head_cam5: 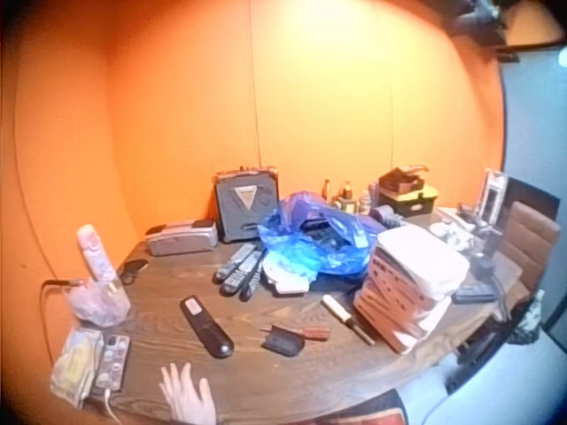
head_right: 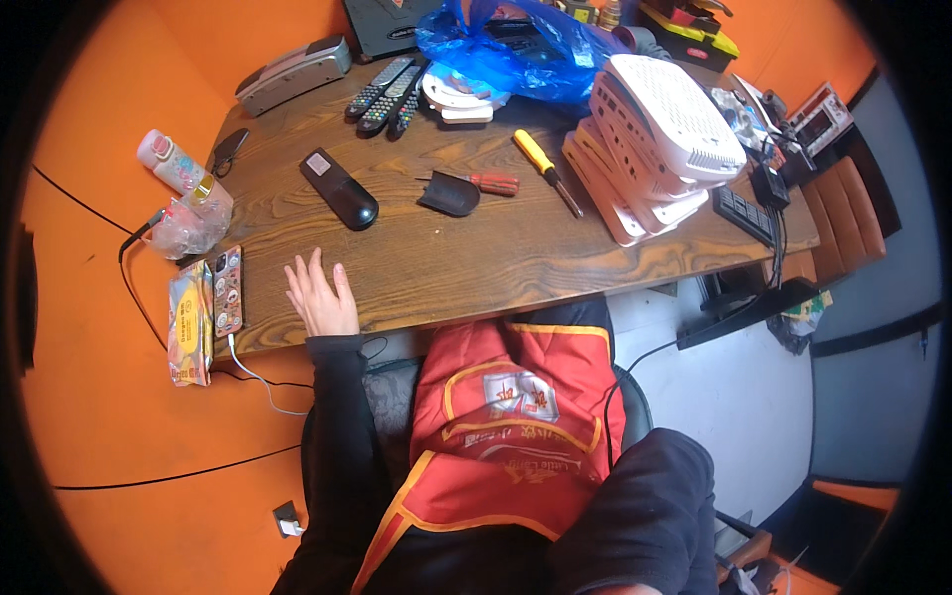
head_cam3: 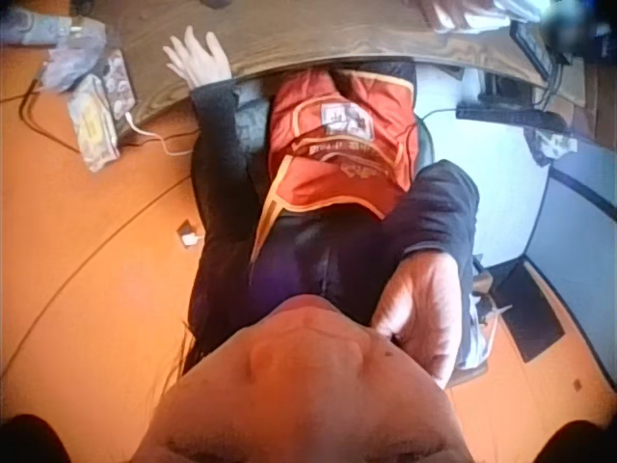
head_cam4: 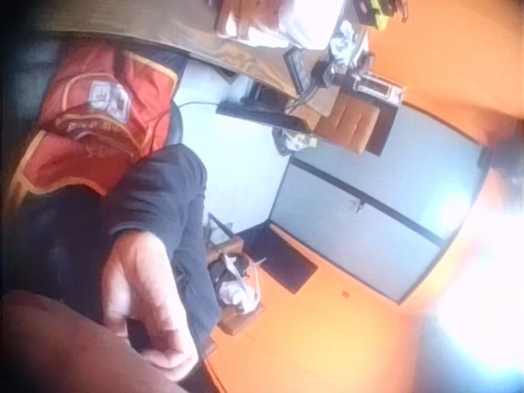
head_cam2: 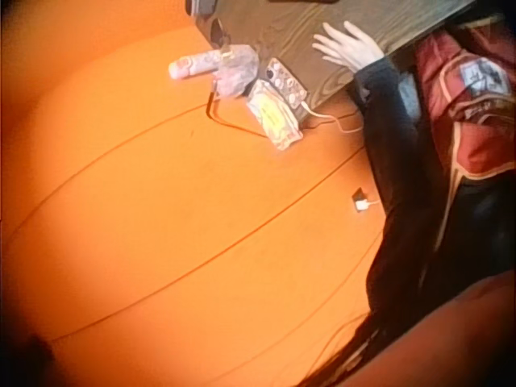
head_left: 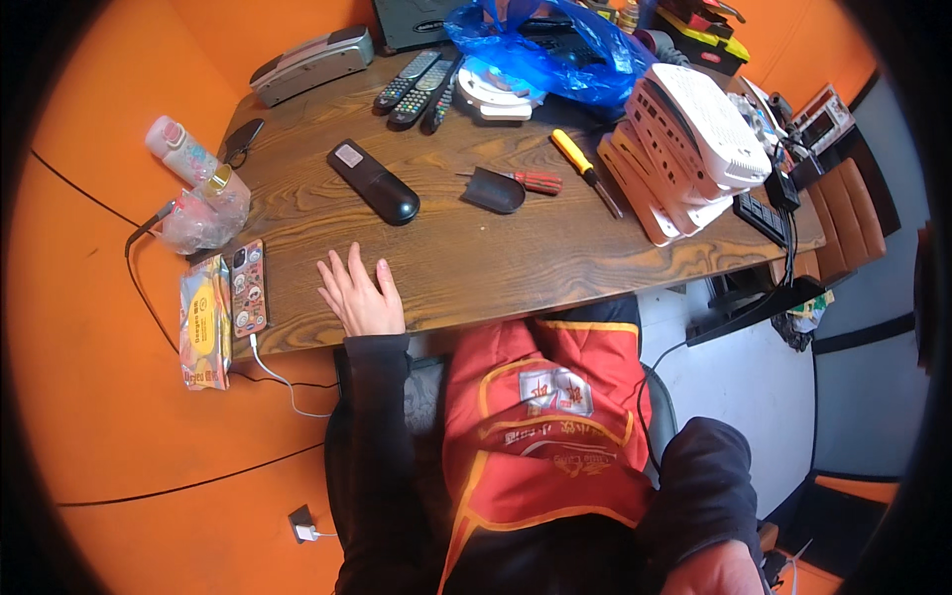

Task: The person uses a screwdriver to pry open the casing of a black remote control, removes the battery cover, and reassembles it. They repeat this process with a second remote control, handling each one individually on a cluttered wooden table.

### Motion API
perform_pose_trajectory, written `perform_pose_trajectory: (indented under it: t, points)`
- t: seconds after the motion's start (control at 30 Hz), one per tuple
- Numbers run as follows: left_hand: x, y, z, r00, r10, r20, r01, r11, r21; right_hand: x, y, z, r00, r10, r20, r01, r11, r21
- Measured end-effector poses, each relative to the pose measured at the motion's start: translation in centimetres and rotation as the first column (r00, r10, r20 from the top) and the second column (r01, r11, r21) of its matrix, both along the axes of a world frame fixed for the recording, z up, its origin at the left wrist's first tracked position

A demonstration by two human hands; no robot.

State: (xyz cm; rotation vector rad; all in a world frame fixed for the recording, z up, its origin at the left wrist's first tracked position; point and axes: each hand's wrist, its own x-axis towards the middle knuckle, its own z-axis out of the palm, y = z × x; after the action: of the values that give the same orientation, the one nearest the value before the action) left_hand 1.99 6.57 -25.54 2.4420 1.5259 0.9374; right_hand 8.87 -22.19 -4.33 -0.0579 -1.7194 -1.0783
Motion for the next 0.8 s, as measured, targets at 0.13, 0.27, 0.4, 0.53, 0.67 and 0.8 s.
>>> perform_pose_trajectory:
  t: [0.13,0.27,0.4,0.53,0.67,0.8]
  points:
    - [0.1,-0.2,0.1,1.000,0.000,-0.021,0.000,1.000,-0.029,0.9,1.6,-0.6,0.974,0.225,0.004,-0.220,0.955,-0.198]
    - [0.2,-0.3,0.8,0.994,-0.011,-0.104,0.002,0.996,-0.090,2.2,4.4,-0.5,0.970,0.210,-0.125,-0.238,0.931,-0.277]
    - [0.3,-0.6,1.9,0.984,-0.053,-0.171,0.023,0.985,-0.169,4.7,8.9,-1.4,0.900,0.146,-0.410,-0.330,0.844,-0.423]
    - [0.3,-0.8,2.9,0.984,-0.063,-0.167,0.025,0.976,-0.217,7.0,13.9,-3.5,0.526,-0.010,-0.850,-0.650,0.639,-0.410]
    - [0.4,-0.7,3.2,0.984,-0.074,-0.163,0.033,0.969,-0.243,9.1,19.1,-7.0,-0.288,-0.074,-0.955,-0.912,0.327,0.250]
    - [0.4,-0.7,3.1,0.980,-0.072,-0.183,0.028,0.972,-0.232,10.6,21.9,-9.7,-0.507,-0.037,-0.861,-0.845,0.219,0.488]
